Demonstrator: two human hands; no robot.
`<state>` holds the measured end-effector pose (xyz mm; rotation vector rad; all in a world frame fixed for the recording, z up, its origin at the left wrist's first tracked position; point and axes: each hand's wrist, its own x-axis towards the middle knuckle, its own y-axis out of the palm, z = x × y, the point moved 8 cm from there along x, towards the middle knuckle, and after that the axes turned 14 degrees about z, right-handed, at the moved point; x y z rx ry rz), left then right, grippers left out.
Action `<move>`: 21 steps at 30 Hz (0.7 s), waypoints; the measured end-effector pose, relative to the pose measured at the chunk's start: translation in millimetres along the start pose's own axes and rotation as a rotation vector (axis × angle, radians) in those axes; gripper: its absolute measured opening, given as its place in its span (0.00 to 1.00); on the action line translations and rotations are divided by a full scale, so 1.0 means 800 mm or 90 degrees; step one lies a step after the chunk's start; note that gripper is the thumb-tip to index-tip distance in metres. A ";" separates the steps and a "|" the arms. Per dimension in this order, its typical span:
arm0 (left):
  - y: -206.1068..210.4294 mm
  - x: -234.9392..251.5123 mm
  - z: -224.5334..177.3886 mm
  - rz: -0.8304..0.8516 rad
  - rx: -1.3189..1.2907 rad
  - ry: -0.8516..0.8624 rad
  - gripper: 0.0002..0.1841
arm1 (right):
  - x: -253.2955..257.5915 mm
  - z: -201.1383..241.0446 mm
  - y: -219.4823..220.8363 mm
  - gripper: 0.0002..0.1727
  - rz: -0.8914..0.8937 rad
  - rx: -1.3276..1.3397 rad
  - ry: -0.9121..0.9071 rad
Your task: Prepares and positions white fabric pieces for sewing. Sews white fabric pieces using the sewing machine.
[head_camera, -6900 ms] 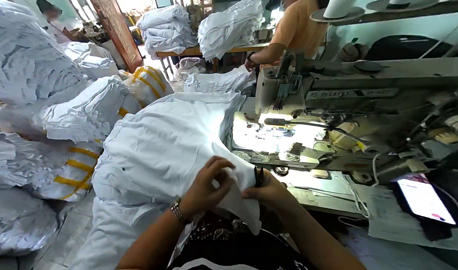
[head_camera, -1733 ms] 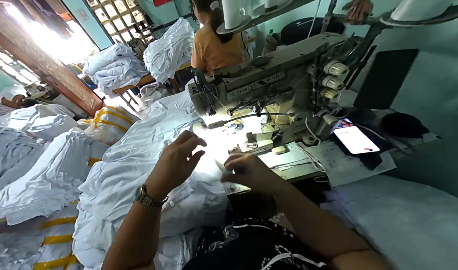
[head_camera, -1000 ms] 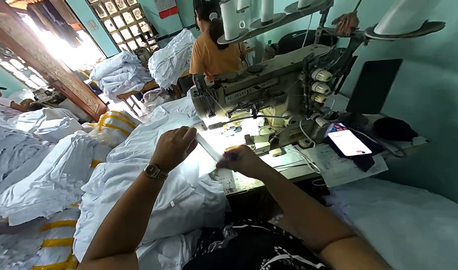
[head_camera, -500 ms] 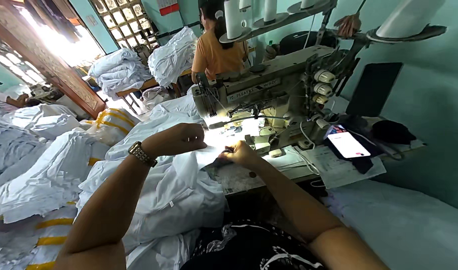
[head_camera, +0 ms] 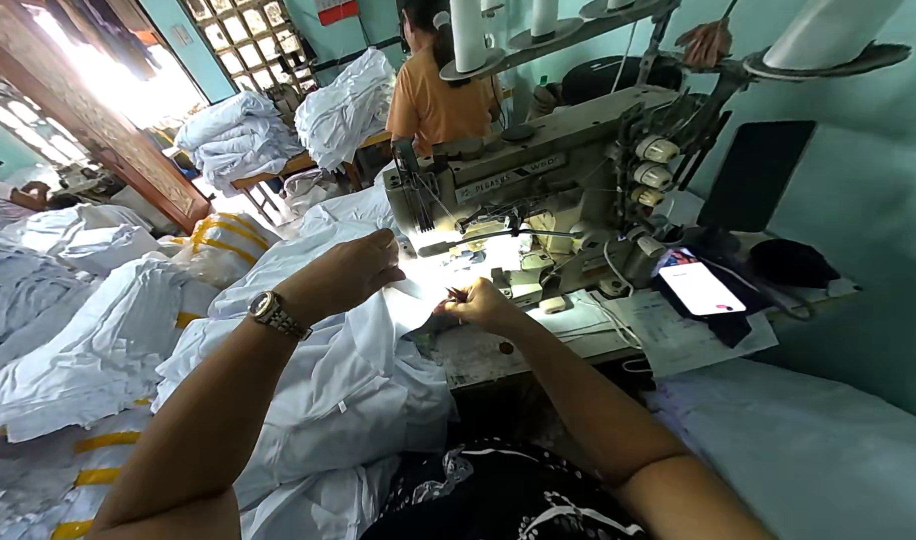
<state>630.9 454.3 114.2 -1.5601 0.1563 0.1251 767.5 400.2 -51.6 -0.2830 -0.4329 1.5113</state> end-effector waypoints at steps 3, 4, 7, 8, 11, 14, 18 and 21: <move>0.003 0.000 -0.020 0.011 -0.092 0.096 0.15 | -0.001 0.002 0.000 0.15 -0.021 0.003 -0.009; 0.006 0.002 -0.024 0.025 -0.120 0.120 0.16 | -0.005 0.007 0.001 0.15 -0.019 0.022 -0.025; 0.025 0.010 -0.020 0.109 -0.167 0.108 0.14 | -0.021 0.004 0.008 0.17 0.008 0.078 -0.057; 0.033 0.012 -0.012 0.141 -0.133 0.062 0.11 | -0.024 -0.006 0.012 0.18 0.011 0.071 -0.048; 0.048 0.016 0.016 0.212 0.048 -0.122 0.11 | -0.031 -0.022 0.022 0.20 0.006 0.030 -0.054; 0.048 0.021 0.003 0.197 0.005 -0.052 0.12 | -0.035 -0.016 0.021 0.23 -0.006 0.029 -0.085; 0.051 0.027 -0.008 0.204 -0.015 -0.012 0.05 | -0.036 -0.015 0.024 0.24 -0.015 0.042 -0.099; 0.055 0.029 0.003 0.234 0.062 -0.110 0.06 | -0.035 -0.012 0.027 0.22 -0.014 0.048 -0.119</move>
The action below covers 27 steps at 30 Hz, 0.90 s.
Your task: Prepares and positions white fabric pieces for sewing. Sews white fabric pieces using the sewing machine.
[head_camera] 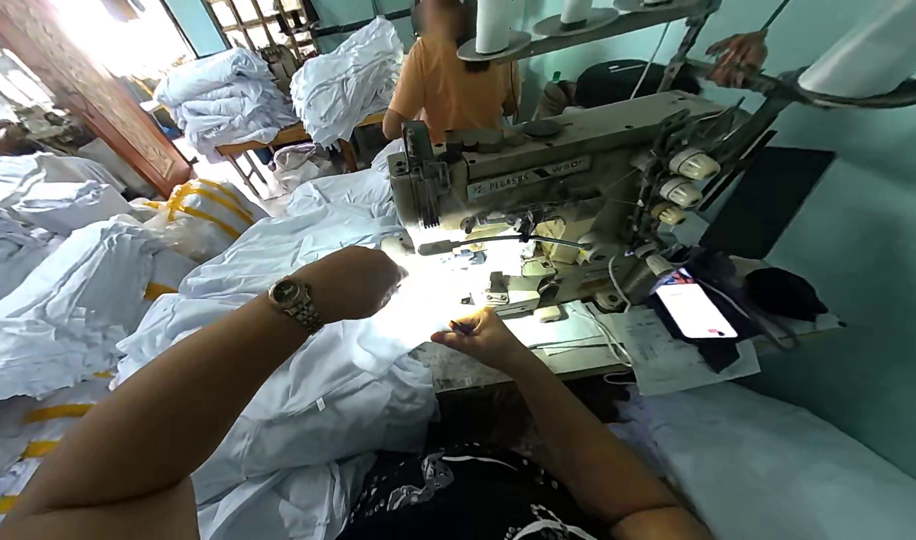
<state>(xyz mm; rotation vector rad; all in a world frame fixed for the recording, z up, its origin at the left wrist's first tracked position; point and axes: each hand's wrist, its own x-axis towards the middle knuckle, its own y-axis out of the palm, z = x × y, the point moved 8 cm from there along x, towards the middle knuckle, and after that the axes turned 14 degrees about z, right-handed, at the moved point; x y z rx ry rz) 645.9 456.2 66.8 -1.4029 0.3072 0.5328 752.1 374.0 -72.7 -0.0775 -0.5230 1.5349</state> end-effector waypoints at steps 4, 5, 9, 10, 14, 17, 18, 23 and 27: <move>-0.003 0.000 -0.009 0.018 -0.008 0.006 0.09 | -0.002 0.001 0.002 0.23 -0.004 0.001 -0.015; -0.003 0.001 -0.005 0.012 0.016 -0.027 0.11 | -0.002 0.001 0.002 0.23 -0.007 0.003 -0.009; 0.000 0.002 -0.004 0.050 -0.006 -0.011 0.28 | 0.000 0.002 0.001 0.25 -0.007 0.008 0.021; 0.000 0.003 -0.006 0.045 -0.043 0.035 0.29 | 0.000 0.002 0.001 0.24 -0.006 0.010 0.017; 0.000 0.002 0.005 0.102 -0.026 -0.099 0.31 | 0.001 0.002 0.005 0.23 -0.011 -0.010 -0.024; -0.005 -0.001 0.000 0.123 -0.037 -0.103 0.31 | 0.001 0.001 0.005 0.23 -0.013 -0.017 -0.039; -0.006 -0.002 -0.007 0.127 -0.078 -0.056 0.30 | 0.001 0.000 0.005 0.22 -0.015 -0.009 -0.041; -0.012 0.005 -0.010 0.123 -0.077 0.013 0.17 | 0.001 0.002 0.004 0.21 -0.016 0.008 -0.030; -0.013 0.001 -0.025 0.087 -0.079 0.104 0.07 | -0.002 0.001 0.003 0.20 -0.022 0.019 -0.049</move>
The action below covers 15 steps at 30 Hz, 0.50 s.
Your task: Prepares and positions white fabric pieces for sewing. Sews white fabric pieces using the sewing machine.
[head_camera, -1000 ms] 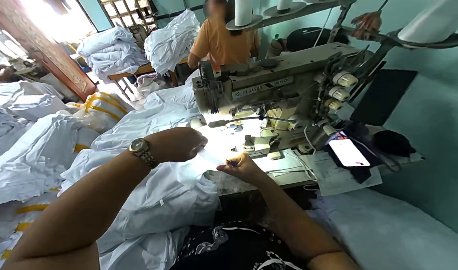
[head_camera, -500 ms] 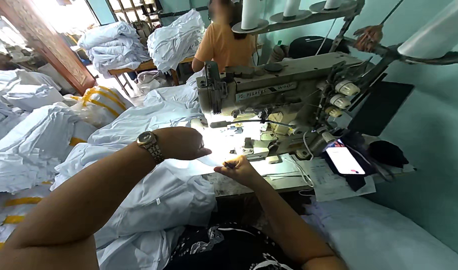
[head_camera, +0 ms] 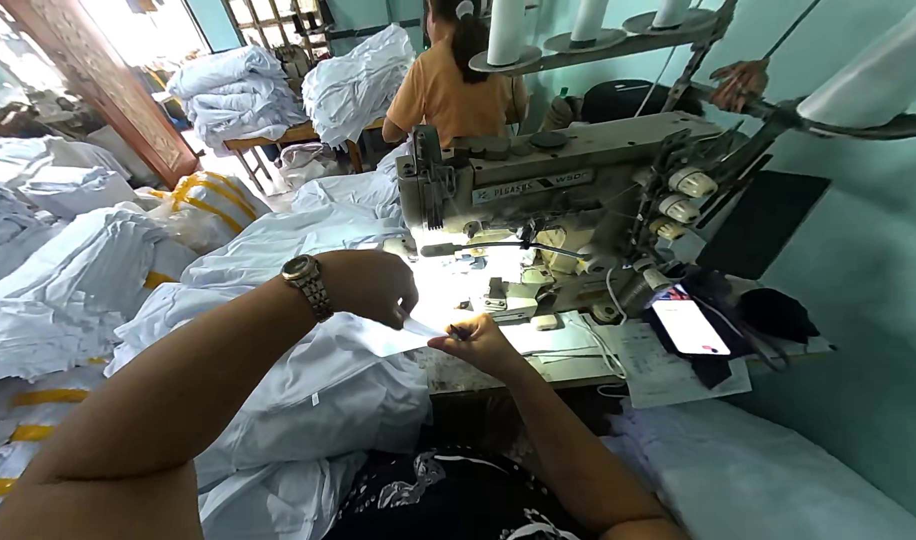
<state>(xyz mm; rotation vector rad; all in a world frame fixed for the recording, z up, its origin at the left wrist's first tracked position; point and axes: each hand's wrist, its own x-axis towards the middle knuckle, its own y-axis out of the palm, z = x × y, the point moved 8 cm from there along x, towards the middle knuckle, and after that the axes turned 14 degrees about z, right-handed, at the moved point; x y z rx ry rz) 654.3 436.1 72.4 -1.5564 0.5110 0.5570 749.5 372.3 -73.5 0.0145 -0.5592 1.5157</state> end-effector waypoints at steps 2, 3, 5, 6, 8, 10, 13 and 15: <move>0.002 0.001 -0.009 0.023 -0.052 0.049 0.05 | -0.001 0.001 0.000 0.19 0.001 0.012 -0.012; 0.002 0.001 -0.007 0.019 -0.052 0.042 0.05 | -0.002 0.001 0.001 0.19 0.001 0.010 -0.011; 0.001 0.001 0.000 0.012 -0.022 -0.009 0.05 | -0.002 0.001 0.001 0.18 0.000 0.009 -0.006; 0.002 0.001 0.000 0.013 -0.023 -0.016 0.05 | -0.002 0.001 0.000 0.18 -0.002 0.009 -0.010; 0.004 0.002 -0.010 0.018 -0.046 0.013 0.05 | -0.003 0.001 -0.001 0.17 -0.003 0.017 -0.019; 0.003 0.004 -0.009 0.002 -0.038 0.010 0.04 | -0.004 0.001 -0.001 0.15 0.001 0.027 -0.016; -0.002 0.003 0.001 -0.026 0.016 -0.032 0.06 | -0.004 0.002 -0.001 0.15 -0.005 0.033 -0.009; -0.004 0.002 -0.003 -0.028 0.003 -0.026 0.05 | -0.006 0.001 -0.002 0.16 -0.016 0.035 -0.008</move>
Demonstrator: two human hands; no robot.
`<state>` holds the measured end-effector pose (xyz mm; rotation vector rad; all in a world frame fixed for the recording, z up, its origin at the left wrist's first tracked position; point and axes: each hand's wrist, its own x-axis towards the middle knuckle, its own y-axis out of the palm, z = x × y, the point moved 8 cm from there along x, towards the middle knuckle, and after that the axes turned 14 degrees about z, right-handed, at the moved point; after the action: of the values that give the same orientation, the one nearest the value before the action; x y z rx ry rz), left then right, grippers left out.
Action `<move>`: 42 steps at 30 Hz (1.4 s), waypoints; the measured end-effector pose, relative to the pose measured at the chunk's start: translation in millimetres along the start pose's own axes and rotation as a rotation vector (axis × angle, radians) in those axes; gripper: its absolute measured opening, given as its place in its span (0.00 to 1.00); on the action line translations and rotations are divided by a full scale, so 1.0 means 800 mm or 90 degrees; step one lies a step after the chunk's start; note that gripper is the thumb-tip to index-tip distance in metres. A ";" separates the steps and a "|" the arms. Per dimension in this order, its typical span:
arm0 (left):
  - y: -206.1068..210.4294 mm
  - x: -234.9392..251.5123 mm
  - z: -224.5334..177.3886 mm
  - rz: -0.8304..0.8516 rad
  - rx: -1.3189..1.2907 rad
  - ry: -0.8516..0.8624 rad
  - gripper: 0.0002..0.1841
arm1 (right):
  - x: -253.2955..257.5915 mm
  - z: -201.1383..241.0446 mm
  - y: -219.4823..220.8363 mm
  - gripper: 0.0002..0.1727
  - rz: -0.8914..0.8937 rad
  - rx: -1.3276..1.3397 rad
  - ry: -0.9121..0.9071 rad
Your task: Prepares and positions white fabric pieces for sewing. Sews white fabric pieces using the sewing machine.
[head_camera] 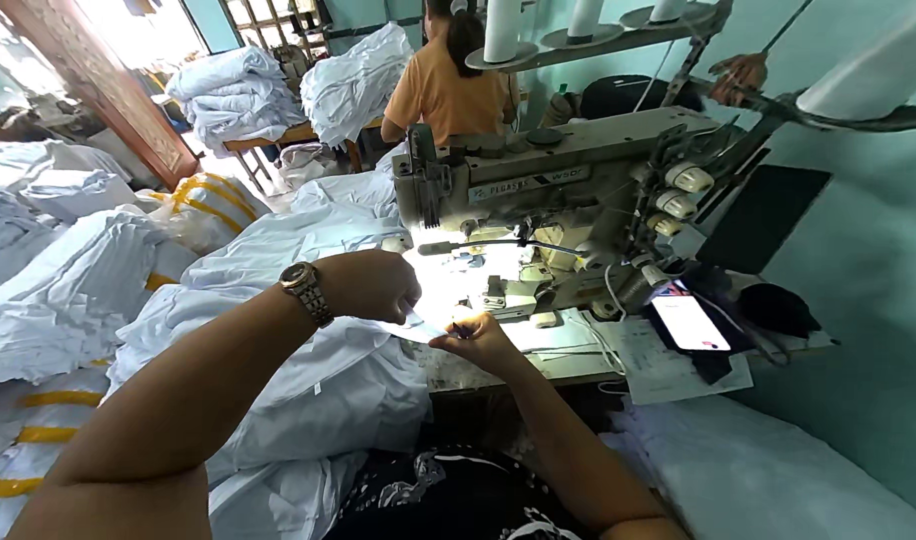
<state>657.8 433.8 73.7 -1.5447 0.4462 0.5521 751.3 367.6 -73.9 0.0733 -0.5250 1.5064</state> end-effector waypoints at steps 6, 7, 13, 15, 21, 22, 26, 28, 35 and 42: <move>0.000 -0.005 0.001 -0.045 0.006 -0.020 0.08 | -0.001 0.001 -0.002 0.11 -0.004 0.010 -0.009; 0.003 -0.006 -0.003 -0.058 -0.020 0.013 0.08 | -0.002 0.002 -0.002 0.10 -0.005 0.012 -0.009; 0.019 -0.012 0.007 -0.212 -0.032 0.010 0.12 | -0.010 0.004 -0.007 0.10 -0.013 -0.010 0.050; 0.031 -0.012 0.004 -0.278 -0.021 0.027 0.16 | -0.016 0.004 -0.008 0.12 -0.023 -0.041 0.060; 0.078 0.029 0.015 -0.306 -0.039 0.014 0.21 | -0.024 0.007 -0.010 0.10 -0.086 -0.112 0.016; 0.086 0.036 0.020 -0.305 -0.031 0.009 0.19 | -0.024 0.009 -0.010 0.08 -0.099 -0.128 0.009; 0.098 0.059 0.040 -0.303 0.028 -0.044 0.10 | -0.016 0.014 -0.010 0.07 -0.145 -0.227 0.008; 0.096 0.063 0.049 -0.325 0.041 -0.063 0.09 | -0.010 0.013 -0.010 0.07 -0.160 -0.259 -0.001; 0.094 0.063 0.053 -0.327 0.053 -0.089 0.10 | -0.012 0.014 -0.007 0.07 -0.176 -0.297 -0.048; 0.089 0.073 0.078 -0.393 0.001 -0.084 0.09 | -0.003 0.011 -0.005 0.09 -0.206 -0.449 -0.041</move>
<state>658.5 495.3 -18.9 -1.5333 -0.1370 0.1677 752.3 362.0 -65.8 -0.3296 -1.0184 0.9439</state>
